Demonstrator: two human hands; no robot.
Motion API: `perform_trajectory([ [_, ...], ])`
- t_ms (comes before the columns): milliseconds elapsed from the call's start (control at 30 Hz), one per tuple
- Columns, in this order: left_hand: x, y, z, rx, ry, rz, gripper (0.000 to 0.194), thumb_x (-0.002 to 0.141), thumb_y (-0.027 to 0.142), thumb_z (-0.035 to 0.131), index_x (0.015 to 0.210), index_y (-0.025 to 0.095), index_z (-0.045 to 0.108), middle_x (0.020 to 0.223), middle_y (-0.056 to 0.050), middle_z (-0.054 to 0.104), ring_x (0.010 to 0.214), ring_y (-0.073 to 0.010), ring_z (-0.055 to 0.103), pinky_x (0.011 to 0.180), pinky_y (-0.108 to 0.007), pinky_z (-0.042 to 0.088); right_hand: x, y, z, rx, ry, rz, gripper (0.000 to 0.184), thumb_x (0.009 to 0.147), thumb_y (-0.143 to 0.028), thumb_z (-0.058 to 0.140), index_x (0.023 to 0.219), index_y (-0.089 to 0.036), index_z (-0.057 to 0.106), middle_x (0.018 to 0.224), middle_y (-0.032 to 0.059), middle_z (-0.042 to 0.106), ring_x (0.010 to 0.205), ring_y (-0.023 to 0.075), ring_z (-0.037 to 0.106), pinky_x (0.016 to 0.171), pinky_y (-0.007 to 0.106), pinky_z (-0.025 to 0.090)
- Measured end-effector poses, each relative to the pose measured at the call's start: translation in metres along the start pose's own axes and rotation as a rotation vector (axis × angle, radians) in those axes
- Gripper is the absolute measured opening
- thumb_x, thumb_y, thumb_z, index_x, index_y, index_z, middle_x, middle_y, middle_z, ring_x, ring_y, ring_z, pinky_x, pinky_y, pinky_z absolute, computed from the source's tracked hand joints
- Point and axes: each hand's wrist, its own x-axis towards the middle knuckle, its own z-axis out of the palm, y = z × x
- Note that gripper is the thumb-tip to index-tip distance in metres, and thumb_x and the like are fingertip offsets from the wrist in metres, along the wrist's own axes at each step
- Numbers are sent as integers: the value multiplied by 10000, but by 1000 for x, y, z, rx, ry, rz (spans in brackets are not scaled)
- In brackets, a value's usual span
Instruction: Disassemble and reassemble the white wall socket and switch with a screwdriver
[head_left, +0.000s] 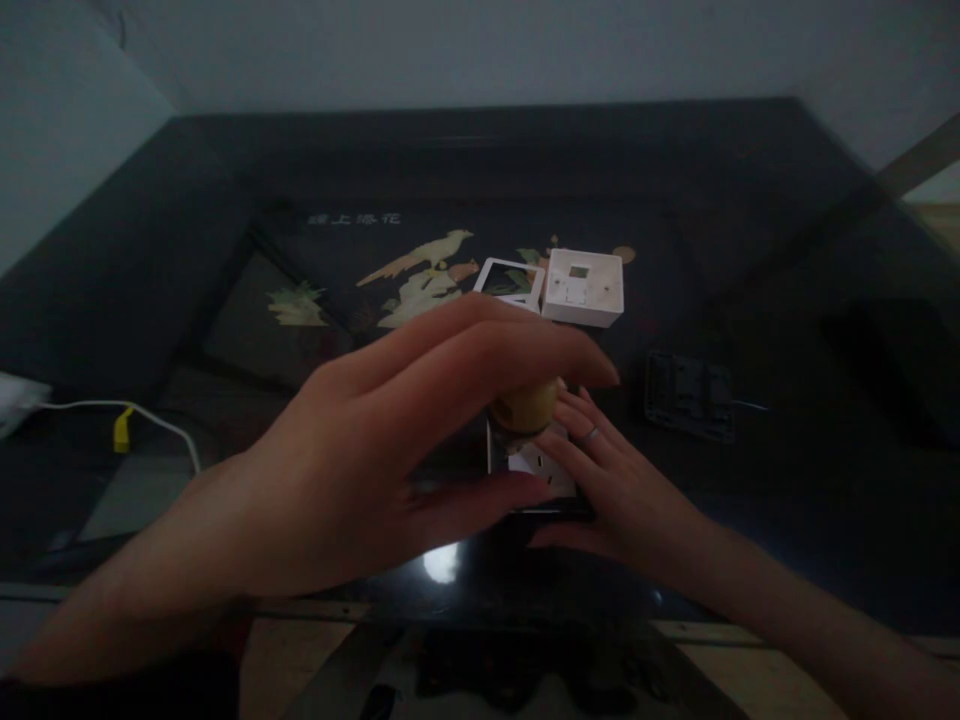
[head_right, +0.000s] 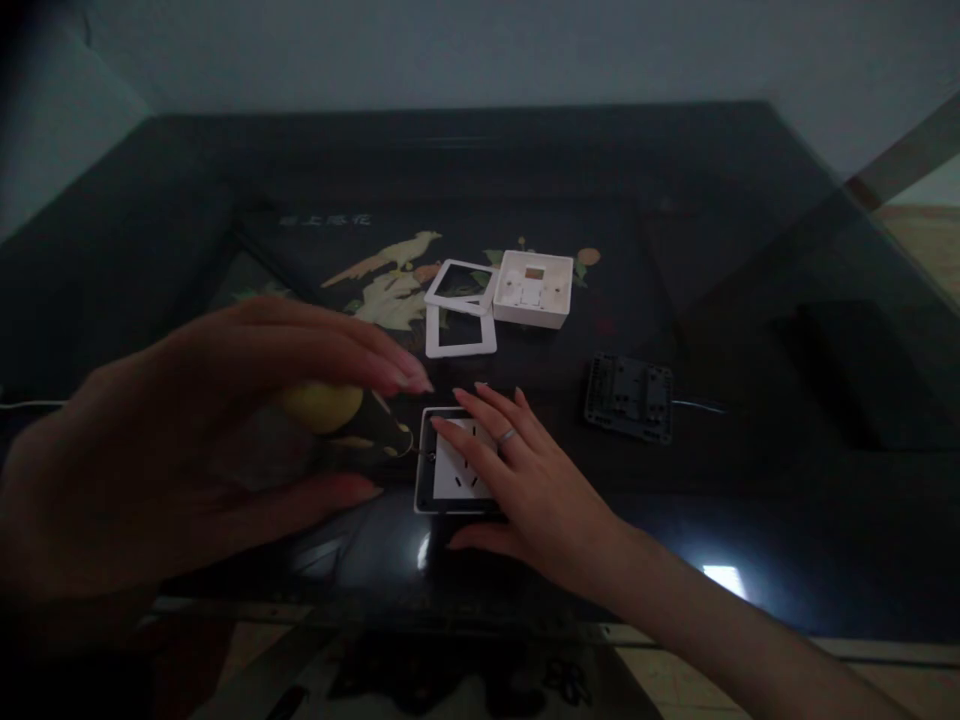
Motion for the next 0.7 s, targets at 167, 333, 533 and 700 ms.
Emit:
perform_trajectory([
  [167, -1, 1, -3, -38, -38, -14, 379, 974, 256, 549, 1351, 276, 523, 1168, 9, 691, 1014, -179, 702, 939, -290, 574, 14, -6, 0, -24, -44, 16, 969, 681, -452, 850, 1450, -127, 358, 1451, 247, 508, 1396, 419, 418, 1116, 688, 340],
  [333, -1, -1, -1, -72, 24, 70, 307, 936, 199, 617, 1226, 289, 573, 1079, 26, 679, 893, -136, 712, 782, -200, 577, 13, -7, 5, 84, 18, 72, 846, 730, -324, 818, 1434, -147, 383, 1414, 186, 572, 1338, 349, 507, 1156, 659, 299],
  [533, -1, 1, -3, -59, -32, 53, 352, 940, 179, 613, 1265, 270, 509, 1196, 31, 646, 1050, -132, 675, 932, -201, 548, 12, -4, 13, 103, 54, 72, 789, 742, -323, 782, 1409, -113, 418, 1374, 206, 598, 1315, 362, 522, 1139, 690, 292],
  [700, -2, 0, -4, -122, -57, 9, 282, 968, 204, 566, 1235, 293, 569, 1081, 25, 703, 949, -140, 714, 808, -208, 588, 12, -3, 14, 151, 35, 84, 829, 756, -357, 790, 1443, -144, 378, 1435, 193, 557, 1387, 358, 447, 1162, 691, 233],
])
